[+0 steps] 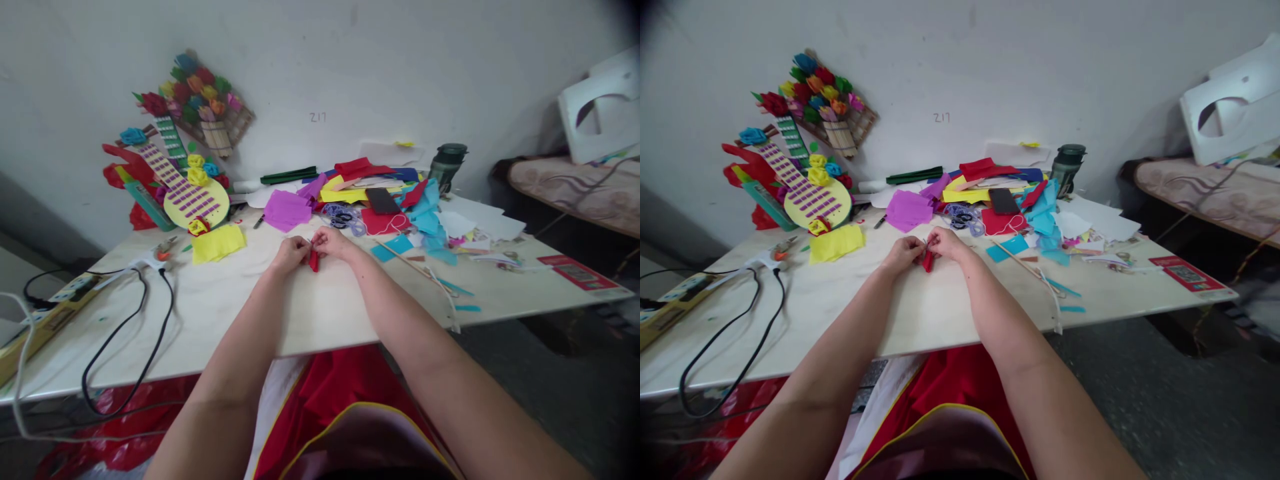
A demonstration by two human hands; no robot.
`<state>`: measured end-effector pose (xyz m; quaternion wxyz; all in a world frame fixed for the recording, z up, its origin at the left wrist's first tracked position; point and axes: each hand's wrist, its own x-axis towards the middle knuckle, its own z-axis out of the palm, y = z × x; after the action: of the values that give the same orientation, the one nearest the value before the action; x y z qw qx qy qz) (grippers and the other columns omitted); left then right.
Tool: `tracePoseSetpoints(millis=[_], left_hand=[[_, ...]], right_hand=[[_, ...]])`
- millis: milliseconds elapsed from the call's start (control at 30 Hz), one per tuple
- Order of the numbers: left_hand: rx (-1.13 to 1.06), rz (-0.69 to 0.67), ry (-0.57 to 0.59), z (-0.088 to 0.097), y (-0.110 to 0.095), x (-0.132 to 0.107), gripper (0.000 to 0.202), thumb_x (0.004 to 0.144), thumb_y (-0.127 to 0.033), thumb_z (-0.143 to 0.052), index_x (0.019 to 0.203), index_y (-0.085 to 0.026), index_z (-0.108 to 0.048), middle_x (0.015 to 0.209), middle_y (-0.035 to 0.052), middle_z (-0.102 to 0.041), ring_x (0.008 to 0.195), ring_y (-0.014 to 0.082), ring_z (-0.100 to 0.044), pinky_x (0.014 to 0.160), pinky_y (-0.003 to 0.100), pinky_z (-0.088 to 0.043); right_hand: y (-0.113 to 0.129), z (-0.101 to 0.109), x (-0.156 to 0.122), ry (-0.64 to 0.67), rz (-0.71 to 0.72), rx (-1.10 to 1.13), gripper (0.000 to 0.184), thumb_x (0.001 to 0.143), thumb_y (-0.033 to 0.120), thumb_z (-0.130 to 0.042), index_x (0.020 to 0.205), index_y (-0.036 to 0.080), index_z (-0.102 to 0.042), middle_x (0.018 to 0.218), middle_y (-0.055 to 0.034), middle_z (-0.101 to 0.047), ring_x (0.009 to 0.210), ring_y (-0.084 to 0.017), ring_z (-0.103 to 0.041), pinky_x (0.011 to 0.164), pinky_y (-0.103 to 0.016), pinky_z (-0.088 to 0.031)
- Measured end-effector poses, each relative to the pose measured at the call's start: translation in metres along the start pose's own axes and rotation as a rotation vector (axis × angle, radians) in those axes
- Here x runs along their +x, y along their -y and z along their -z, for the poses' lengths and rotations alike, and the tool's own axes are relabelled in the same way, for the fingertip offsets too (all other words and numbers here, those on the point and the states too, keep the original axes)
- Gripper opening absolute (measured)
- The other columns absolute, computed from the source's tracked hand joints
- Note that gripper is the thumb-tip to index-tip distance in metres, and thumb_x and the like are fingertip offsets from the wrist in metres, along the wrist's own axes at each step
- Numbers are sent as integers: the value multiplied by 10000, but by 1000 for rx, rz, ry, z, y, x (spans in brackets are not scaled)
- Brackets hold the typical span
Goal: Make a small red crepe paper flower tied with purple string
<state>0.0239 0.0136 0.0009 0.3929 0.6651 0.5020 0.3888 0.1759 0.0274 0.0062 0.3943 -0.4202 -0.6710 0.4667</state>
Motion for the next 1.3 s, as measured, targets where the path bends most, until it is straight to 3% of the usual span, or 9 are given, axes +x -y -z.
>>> tracePoseSetpoints(millis=[233,433,700,1033,1300], left_hand=[[14,-19,-31,-2,2,1,41,719,-142,-543,683,-136,-525,491,-24,-533,427,81,-494,451,186,-388],[46,-13,-84,-3,4,2,59,725,-122,-537,672,-144,-524,497,-24,-539,431,88,-509,454,191,-405],[-32,2,17,0,3,1,96,774,-156,-544,681,-139,-525,504,-24,-544,423,74,-511,454,181,-415],[-119,44,31,1,-1,0,140,793,-196,-574,689,-134,-505,484,-28,-539,421,69,-501,456,180,-404],[-84,26,16,0,-6,-2,153,815,-204,-555,702,-134,-480,466,-36,-515,408,62,-481,445,172,-364]], right_hand=[[-10,-6,8,-110,29,-101,157,627,22,-553,720,149,-546,540,52,-507,464,-89,-499,477,-221,-454],[-23,-12,17,-281,232,-416,206,635,38,-499,734,158,-634,586,10,-596,584,-126,-560,616,-245,-463],[-22,-12,15,-241,364,-542,196,681,90,-528,720,158,-707,739,-42,-655,722,-157,-583,714,-267,-445],[-27,-12,17,-225,318,-388,138,652,46,-510,654,142,-610,850,-36,-549,768,-131,-536,712,-277,-475],[-15,-13,12,-151,143,-282,134,633,15,-491,614,135,-548,916,-50,-565,702,-101,-546,618,-222,-480]])
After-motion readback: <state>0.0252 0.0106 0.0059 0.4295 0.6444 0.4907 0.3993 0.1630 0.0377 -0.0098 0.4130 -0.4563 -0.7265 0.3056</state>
